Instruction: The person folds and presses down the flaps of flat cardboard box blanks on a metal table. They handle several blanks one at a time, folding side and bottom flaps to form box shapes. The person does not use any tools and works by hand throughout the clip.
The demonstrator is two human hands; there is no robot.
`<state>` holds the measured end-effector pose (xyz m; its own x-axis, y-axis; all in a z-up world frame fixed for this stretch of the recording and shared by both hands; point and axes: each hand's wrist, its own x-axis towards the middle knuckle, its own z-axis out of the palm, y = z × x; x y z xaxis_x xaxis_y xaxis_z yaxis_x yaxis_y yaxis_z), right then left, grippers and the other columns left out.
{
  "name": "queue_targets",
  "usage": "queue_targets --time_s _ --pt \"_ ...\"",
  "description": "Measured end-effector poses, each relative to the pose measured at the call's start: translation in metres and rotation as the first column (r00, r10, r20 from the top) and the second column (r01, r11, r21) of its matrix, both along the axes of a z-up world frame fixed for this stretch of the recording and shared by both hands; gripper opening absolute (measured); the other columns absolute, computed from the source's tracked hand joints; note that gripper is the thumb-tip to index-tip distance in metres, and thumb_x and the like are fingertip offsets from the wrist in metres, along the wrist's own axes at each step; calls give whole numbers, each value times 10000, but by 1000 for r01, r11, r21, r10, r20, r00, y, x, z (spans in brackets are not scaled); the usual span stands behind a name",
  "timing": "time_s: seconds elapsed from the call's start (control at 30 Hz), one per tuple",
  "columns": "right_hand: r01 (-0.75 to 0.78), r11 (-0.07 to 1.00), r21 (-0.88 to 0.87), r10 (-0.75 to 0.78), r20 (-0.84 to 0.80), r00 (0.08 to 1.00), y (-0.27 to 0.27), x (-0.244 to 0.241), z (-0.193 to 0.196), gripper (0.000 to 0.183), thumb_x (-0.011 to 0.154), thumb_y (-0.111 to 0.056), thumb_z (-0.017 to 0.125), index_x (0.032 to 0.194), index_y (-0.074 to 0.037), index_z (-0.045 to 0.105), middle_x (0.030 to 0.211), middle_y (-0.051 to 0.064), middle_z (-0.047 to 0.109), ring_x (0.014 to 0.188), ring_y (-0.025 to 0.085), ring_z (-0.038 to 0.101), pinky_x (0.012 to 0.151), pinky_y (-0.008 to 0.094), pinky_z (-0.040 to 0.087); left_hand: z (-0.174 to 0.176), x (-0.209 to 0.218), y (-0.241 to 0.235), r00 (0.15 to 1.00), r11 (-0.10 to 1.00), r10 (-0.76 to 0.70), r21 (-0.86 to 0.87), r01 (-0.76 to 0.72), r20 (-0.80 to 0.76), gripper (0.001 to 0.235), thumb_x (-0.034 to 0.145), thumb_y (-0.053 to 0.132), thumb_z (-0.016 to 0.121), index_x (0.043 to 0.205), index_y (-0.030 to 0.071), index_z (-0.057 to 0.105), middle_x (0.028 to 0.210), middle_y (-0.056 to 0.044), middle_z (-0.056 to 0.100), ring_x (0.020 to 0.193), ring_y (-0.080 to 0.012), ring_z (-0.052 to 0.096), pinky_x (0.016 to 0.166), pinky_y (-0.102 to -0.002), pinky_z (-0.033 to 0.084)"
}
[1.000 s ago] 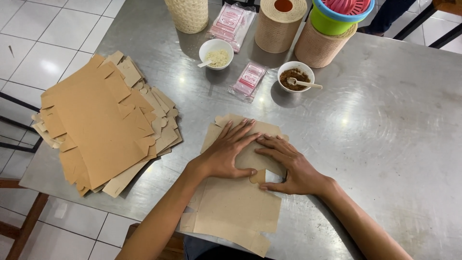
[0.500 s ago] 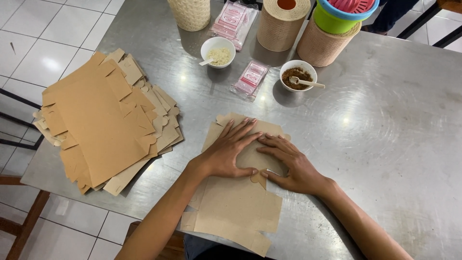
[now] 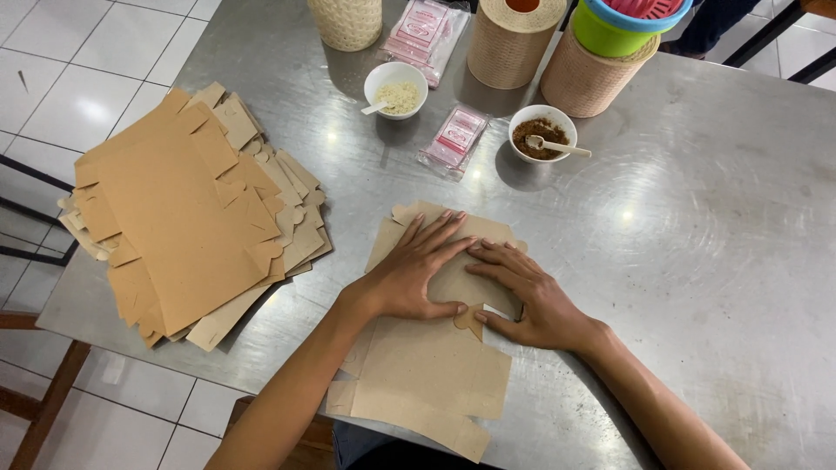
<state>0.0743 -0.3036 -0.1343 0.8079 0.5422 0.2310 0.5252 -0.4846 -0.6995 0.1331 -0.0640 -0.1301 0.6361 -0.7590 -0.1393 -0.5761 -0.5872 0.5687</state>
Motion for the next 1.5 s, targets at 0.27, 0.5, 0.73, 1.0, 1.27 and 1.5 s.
queue_targets --time_s 0.27,0.5,0.73,1.0,1.27,1.5 --pt "-27 1000 1 27 5 1000 1 -1 4 717 745 -318 862 1365 -29 647 1495 252 566 1465 514 401 1208 677 225 -7 2 1 1000 1000 4 -3 -4 29 1005 775 670 675 1601 182 377 1741 -141 192 1612 -351 124 1298 -586 13" --pt "28 998 -60 -21 102 995 2 -2 -9 566 836 -347 794 1325 -83 689 1483 185 593 1456 465 445 1208 629 271 20 -1 19 992 930 123 -347 -120 -12 519 1024 294 531 1479 46 532 1527 -223 529 1464 -404 458 1240 -583 281" --pt "45 997 -57 -36 150 988 6 -6 -4 396 945 -268 682 1287 -70 706 1443 185 620 1430 457 486 1207 604 302 2 -12 76 860 770 506 -484 -415 69 353 1013 352 631 1289 140 687 1142 -55 715 1068 -229 702 969 -421 533" --pt "85 994 -76 -73 146 987 9 -7 2 354 935 -237 680 1240 -63 730 1390 182 663 1401 433 534 1220 574 329 -25 -74 89 762 771 626 -275 -574 165 428 935 446 721 1248 155 709 1084 -74 601 1037 -302 632 912 -478 497" --pt "133 987 -89 -117 168 979 7 -8 13 256 941 -162 676 1158 -73 777 1285 143 733 1332 394 607 1162 517 430 -11 -76 64 787 711 616 -438 -550 11 222 903 241 732 1098 138 707 911 -74 741 886 -291 727 826 -444 539" --pt "243 961 -135 -215 197 957 -17 1 -3 204 944 -149 693 1113 -114 801 1201 81 768 1286 333 656 1083 482 517 -4 -58 20 948 798 306 -520 -306 -88 217 845 97 728 1047 23 696 842 -167 733 748 -315 745 709 -434 604"
